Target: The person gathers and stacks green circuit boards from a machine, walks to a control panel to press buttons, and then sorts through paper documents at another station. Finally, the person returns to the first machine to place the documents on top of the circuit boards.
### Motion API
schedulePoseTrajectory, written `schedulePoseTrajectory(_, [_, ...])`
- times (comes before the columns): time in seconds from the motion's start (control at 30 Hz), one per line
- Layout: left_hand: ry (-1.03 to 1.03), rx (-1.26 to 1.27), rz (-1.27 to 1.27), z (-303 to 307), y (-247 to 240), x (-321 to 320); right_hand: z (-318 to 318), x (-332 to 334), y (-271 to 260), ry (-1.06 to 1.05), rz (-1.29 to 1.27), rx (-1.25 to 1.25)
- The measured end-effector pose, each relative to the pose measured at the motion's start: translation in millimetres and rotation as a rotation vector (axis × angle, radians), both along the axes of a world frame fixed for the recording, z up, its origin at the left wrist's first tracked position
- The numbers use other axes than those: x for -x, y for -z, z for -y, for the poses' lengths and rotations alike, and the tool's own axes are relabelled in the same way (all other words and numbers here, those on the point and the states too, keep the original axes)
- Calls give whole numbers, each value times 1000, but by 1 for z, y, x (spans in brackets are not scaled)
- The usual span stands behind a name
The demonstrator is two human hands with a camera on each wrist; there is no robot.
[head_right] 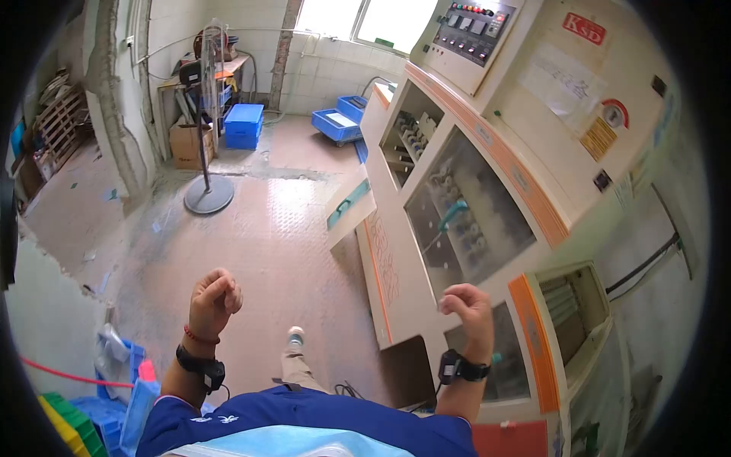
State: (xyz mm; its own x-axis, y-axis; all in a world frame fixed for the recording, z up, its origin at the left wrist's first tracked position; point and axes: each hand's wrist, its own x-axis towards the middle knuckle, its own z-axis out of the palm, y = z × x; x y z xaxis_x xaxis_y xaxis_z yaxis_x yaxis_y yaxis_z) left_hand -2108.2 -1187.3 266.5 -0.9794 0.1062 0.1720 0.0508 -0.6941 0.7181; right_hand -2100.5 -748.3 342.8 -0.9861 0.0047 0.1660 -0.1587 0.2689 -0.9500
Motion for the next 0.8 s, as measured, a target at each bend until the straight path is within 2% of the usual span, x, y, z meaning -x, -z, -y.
schedulePoseTrajectory(0.1, [43,21,-116,1,0,106,-19,69,-23,92,-172,59])
schedulePoseTrajectory(0.17, [35,-89,-67,8,1,178,-26,124,-45,108,-279,-70])
schedulePoseTrajectory(0.2, [-10,-63,-75,11,-2,209,-19,141,-52,142,-255,-50])
schedulePoseTrajectory(0.27, [-29,-45,-47,25,-9,258,-9,206,-96,244,-318,-77])
schedulePoseTrajectory(0.37, [-121,-33,-49,47,-7,331,4,295,-148,261,-394,-265])
schedulePoseTrajectory(0.47, [-90,-79,-9,63,12,419,10,380,-184,227,-417,-334])
schedulePoseTrajectory(0.53, [-87,-111,72,68,28,478,24,427,-201,256,-454,-388])
schedulePoseTrajectory(0.67, [8,-107,49,73,40,614,55,518,-220,341,-522,-508])
schedulePoseTrajectory(0.8, [68,-137,53,80,25,753,63,620,-242,498,-536,-543])
